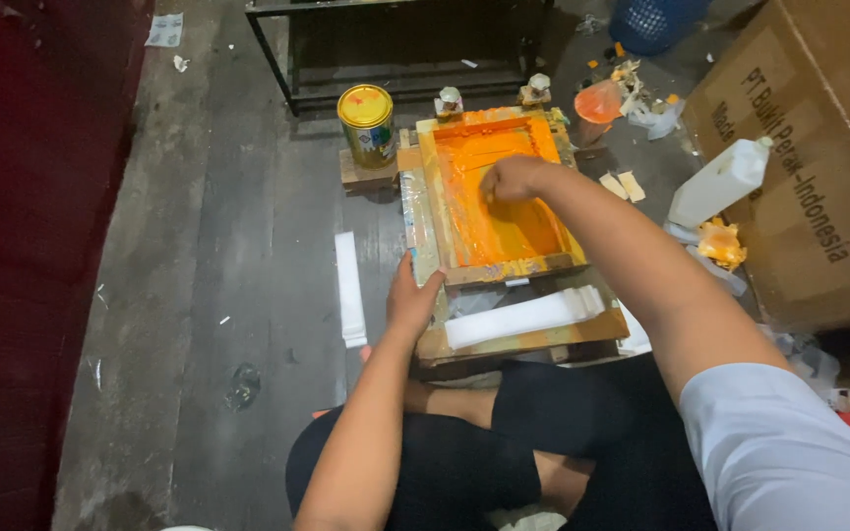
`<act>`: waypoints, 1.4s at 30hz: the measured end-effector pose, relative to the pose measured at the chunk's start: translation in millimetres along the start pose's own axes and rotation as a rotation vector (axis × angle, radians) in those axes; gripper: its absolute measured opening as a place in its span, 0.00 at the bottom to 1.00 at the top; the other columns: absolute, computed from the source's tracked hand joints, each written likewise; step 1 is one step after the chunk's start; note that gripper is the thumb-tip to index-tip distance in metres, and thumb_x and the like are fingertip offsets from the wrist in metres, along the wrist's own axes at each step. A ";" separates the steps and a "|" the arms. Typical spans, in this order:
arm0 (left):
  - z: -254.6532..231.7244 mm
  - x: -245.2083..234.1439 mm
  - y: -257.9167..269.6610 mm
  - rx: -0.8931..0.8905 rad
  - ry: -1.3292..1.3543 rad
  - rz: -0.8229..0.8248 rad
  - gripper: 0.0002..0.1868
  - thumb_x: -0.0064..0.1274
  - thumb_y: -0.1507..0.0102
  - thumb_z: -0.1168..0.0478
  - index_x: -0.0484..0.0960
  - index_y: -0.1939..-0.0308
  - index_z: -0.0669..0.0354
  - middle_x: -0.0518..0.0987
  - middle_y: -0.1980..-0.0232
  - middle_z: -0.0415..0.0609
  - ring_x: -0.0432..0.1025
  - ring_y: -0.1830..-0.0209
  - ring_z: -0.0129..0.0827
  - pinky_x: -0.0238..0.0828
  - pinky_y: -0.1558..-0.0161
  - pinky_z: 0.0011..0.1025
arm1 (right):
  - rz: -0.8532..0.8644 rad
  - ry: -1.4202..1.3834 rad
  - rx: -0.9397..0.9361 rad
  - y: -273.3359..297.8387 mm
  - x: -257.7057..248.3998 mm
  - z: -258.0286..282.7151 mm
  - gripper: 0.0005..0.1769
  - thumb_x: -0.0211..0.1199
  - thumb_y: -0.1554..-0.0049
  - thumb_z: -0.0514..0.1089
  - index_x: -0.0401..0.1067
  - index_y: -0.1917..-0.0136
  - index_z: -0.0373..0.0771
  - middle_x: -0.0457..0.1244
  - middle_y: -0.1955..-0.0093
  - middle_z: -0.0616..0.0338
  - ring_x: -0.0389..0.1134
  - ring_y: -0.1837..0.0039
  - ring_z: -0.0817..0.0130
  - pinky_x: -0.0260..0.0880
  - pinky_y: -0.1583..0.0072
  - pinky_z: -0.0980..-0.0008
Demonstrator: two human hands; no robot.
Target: The person sits on the floor and uses a squeegee to spread orange ink across a screen printing frame. They then place a white strip of material under the frame, pull the squeegee across the screen to print the design, and lift the strip to inspect the result before repeating the process.
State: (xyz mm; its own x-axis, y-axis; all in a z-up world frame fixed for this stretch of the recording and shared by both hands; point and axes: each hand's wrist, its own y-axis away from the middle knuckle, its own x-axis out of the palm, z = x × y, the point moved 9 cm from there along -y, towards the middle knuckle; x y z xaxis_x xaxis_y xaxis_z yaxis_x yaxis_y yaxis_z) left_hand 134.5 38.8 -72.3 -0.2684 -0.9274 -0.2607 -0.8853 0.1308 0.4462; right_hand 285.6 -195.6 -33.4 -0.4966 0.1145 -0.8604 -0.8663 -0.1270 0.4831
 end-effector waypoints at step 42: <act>9.1 -2.6 -5.8 -0.007 -0.008 -0.032 0.40 0.45 0.31 0.38 0.56 0.19 0.48 0.61 0.21 0.59 0.56 0.21 0.50 0.52 0.24 0.47 | -0.032 0.119 0.009 107.4 49.2 23.8 0.15 0.57 0.46 0.51 0.82 0.51 0.48 0.72 0.50 0.57 0.73 0.40 0.53 0.71 0.38 0.53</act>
State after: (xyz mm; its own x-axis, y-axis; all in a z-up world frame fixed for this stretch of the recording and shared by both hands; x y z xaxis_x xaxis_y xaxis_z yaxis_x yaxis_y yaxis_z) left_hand 136.9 43.7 -82.1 -0.2427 -0.9281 -0.2822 -0.8911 0.0982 0.4431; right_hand 166.8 -180.2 -20.0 -0.4593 0.0009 -0.8883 -0.8824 -0.1158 0.4561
